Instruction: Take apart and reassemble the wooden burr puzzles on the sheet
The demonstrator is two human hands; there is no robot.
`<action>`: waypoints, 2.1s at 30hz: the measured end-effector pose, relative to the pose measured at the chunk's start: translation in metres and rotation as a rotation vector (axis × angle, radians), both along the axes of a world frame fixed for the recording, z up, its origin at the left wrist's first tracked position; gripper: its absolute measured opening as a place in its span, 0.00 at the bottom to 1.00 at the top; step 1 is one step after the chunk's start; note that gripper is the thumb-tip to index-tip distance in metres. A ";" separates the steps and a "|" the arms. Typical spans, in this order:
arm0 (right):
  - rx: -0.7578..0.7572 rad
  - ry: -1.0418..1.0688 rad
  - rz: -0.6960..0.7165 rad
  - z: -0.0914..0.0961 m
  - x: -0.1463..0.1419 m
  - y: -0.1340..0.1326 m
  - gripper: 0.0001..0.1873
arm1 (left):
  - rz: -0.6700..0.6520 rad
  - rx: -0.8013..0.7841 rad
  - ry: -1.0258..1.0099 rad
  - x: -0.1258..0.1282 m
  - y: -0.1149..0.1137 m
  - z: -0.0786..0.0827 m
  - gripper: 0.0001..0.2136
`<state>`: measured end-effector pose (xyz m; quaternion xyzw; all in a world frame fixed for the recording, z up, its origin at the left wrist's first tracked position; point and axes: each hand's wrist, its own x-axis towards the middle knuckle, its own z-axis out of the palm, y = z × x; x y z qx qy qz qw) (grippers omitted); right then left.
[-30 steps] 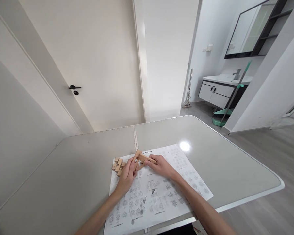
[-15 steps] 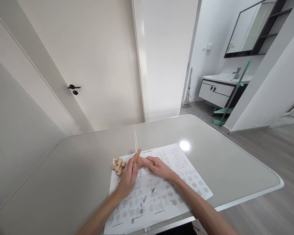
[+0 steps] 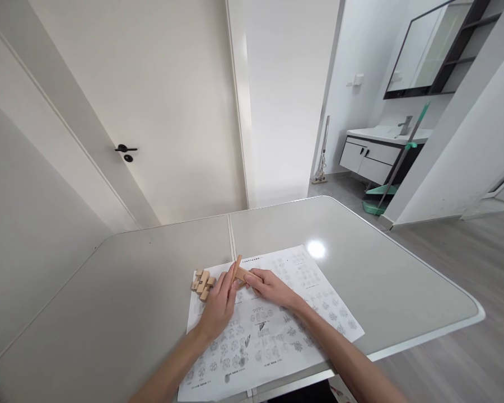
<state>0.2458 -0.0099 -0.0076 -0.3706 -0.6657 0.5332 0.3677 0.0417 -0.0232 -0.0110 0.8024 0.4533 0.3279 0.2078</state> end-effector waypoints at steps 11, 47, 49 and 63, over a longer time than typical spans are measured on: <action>-0.060 0.060 0.066 0.000 -0.003 0.001 0.28 | 0.063 0.042 -0.010 -0.004 0.007 -0.002 0.22; -0.085 0.087 0.116 0.001 -0.006 -0.005 0.26 | -0.057 0.059 0.090 -0.025 0.017 0.010 0.23; -0.082 0.087 0.113 0.000 -0.006 -0.005 0.26 | -0.067 0.077 0.083 -0.025 0.018 0.009 0.24; -0.050 0.107 0.182 0.002 -0.017 -0.005 0.21 | 0.024 0.340 0.150 -0.020 0.015 -0.004 0.19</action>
